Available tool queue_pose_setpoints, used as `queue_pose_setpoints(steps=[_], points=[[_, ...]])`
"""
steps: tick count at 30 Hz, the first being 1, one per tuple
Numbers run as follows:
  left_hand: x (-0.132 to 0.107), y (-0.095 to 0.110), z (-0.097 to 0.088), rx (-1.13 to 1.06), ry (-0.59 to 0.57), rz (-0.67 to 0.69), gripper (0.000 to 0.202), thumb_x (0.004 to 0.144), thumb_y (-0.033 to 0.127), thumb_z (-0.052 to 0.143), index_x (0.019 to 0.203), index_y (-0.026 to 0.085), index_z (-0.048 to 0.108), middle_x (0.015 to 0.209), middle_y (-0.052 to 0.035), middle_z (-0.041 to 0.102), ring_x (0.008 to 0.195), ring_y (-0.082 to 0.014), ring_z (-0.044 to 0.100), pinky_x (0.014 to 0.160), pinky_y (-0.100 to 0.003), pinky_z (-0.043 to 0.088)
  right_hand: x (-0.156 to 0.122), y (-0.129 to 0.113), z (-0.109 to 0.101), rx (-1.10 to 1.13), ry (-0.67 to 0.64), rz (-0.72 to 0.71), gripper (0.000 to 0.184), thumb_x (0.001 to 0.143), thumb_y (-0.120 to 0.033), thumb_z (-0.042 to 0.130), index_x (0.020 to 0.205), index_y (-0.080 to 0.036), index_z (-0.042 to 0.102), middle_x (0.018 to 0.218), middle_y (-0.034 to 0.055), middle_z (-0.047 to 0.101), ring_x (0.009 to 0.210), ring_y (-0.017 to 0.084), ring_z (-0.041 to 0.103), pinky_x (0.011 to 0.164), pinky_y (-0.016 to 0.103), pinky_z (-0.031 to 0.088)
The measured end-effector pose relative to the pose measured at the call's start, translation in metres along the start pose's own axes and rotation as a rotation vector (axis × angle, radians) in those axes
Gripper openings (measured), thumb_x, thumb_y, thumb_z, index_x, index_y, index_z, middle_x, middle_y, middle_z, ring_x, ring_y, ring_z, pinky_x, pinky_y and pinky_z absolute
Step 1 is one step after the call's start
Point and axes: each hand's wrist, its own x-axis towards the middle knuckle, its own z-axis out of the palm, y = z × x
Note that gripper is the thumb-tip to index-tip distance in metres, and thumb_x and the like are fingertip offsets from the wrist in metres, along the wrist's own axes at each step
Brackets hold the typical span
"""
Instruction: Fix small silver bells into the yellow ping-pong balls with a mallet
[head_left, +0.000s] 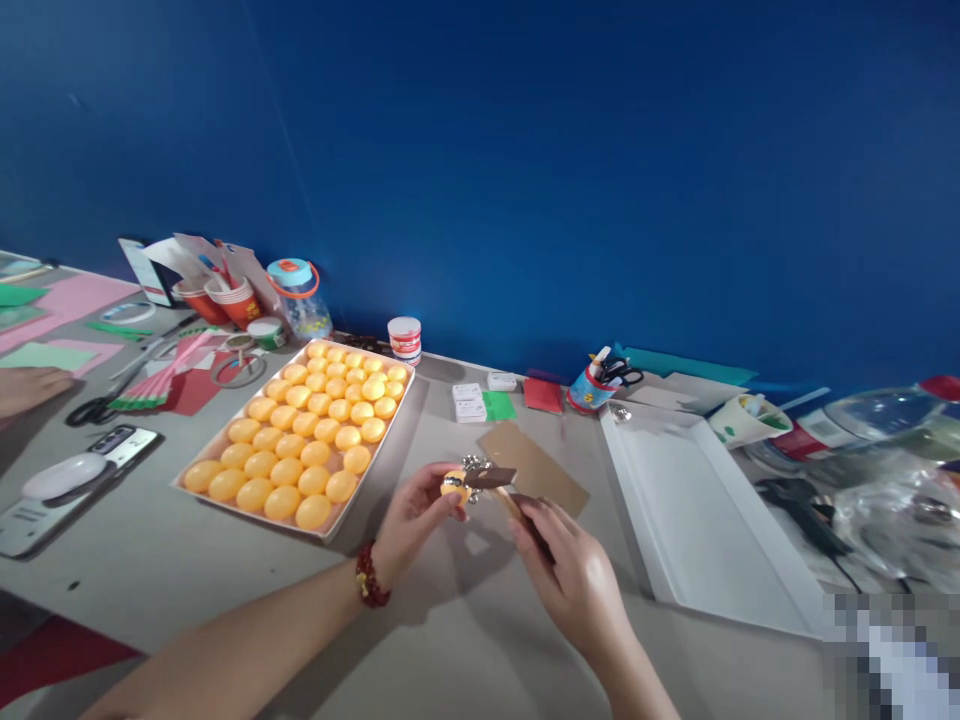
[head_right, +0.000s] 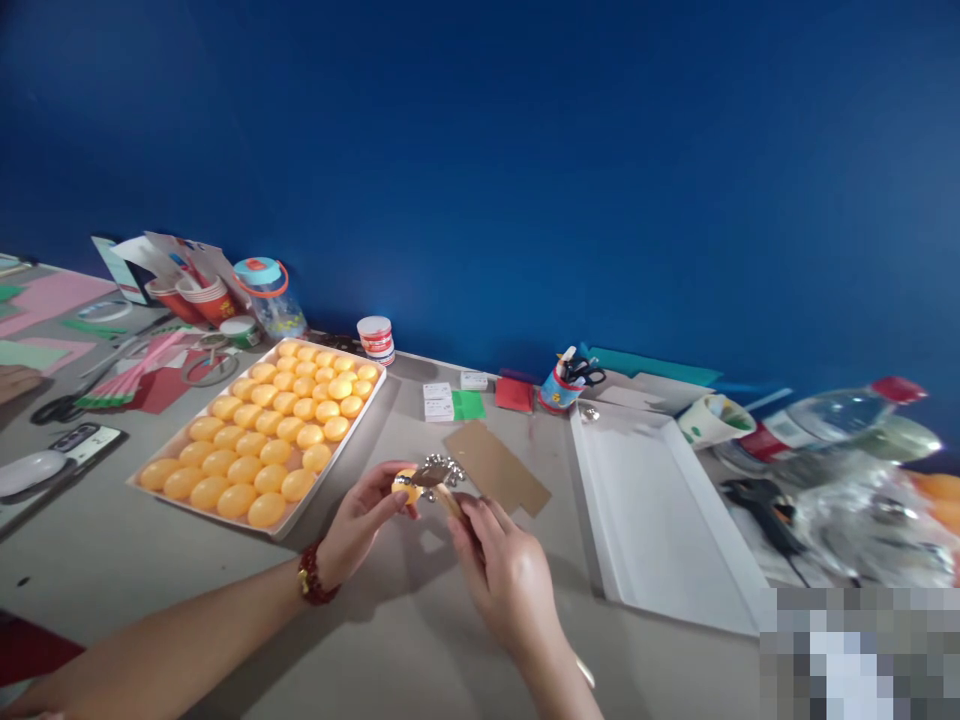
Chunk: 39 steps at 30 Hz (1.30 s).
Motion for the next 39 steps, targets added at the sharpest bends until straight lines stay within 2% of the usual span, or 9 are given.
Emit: queue_pose_setpoints(steps=[5,16,20,27,30,33,39], points=[[0.0017,-0.0010,-0.0007,-0.005,0.041,-0.011,0.030,0.082,0.031,0.072,0.108,0.018,0.067,0.095,-0.0046,0.070,0.068,-0.0141,0.065,0.068,-0.029,0.054,0.0007,-0.0005,0.0002,-0.016,0.011,0.003,0.020,0.098,-0.026,0.043,0.107,-0.020,0.060,0.097,0.0108,0.072,0.081,0.022,0.072,0.068,0.029,0.055],[0.0022,0.0017,0.0013,0.002,0.039,0.008,0.032,0.079,0.031,0.075,0.108,0.019,0.068,0.092,-0.0044,0.071,0.067,-0.0144,0.065,0.069,-0.030,0.055,0.0008,-0.0019,0.0022,-0.007,0.051,0.008,0.022,0.098,-0.026,0.043,0.109,-0.020,0.061,0.095,0.0110,0.072,0.080,0.021,0.071,0.067,0.028,0.056],[0.0023,0.0036,0.0025,0.000,0.043,0.013,0.032,0.078,0.032,0.075,0.107,0.019,0.068,0.098,-0.0051,0.071,0.069,-0.0144,0.065,0.069,-0.030,0.056,0.0008,-0.0019,0.0032,-0.032,0.039,0.000,0.022,0.098,-0.026,0.043,0.108,-0.020,0.061,0.096,0.0102,0.073,0.078,0.021,0.072,0.066,0.028,0.056],[0.0019,0.0024,0.0019,-0.002,0.032,0.007,0.032,0.079,0.031,0.074,0.108,0.019,0.069,0.096,-0.0055,0.070,0.070,-0.0149,0.064,0.070,-0.031,0.056,0.0004,-0.0013,0.0039,-0.019,0.023,0.016,0.021,0.098,-0.026,0.043,0.109,-0.020,0.060,0.096,0.0105,0.072,0.079,0.021,0.071,0.067,0.028,0.055],[0.0016,0.0016,0.0009,-0.029,0.027,0.010,0.033,0.079,0.030,0.074,0.109,0.019,0.068,0.098,-0.0063,0.069,0.073,-0.0161,0.064,0.071,-0.031,0.056,0.0012,0.0004,0.0016,-0.034,0.080,0.030,0.021,0.098,-0.027,0.043,0.107,-0.019,0.060,0.095,0.0111,0.072,0.081,0.022,0.070,0.067,0.030,0.055],[0.0011,0.0017,-0.0002,-0.044,-0.019,0.015,0.033,0.081,0.029,0.073,0.112,0.020,0.067,0.099,-0.0059,0.068,0.076,-0.0169,0.065,0.074,-0.033,0.056,0.0016,0.0011,-0.0025,-0.012,0.128,0.051,0.020,0.098,-0.027,0.043,0.106,-0.019,0.060,0.095,0.0114,0.071,0.084,0.023,0.069,0.070,0.031,0.054],[0.0002,0.0026,0.0000,-0.046,-0.022,0.029,0.033,0.082,0.028,0.072,0.113,0.020,0.066,0.095,-0.0042,0.068,0.075,-0.0169,0.067,0.075,-0.032,0.054,-0.0014,-0.0058,-0.0050,0.107,0.074,0.030,0.019,0.097,-0.023,0.044,0.111,-0.021,0.058,0.096,0.0089,0.070,0.081,0.020,0.069,0.070,0.028,0.053]])
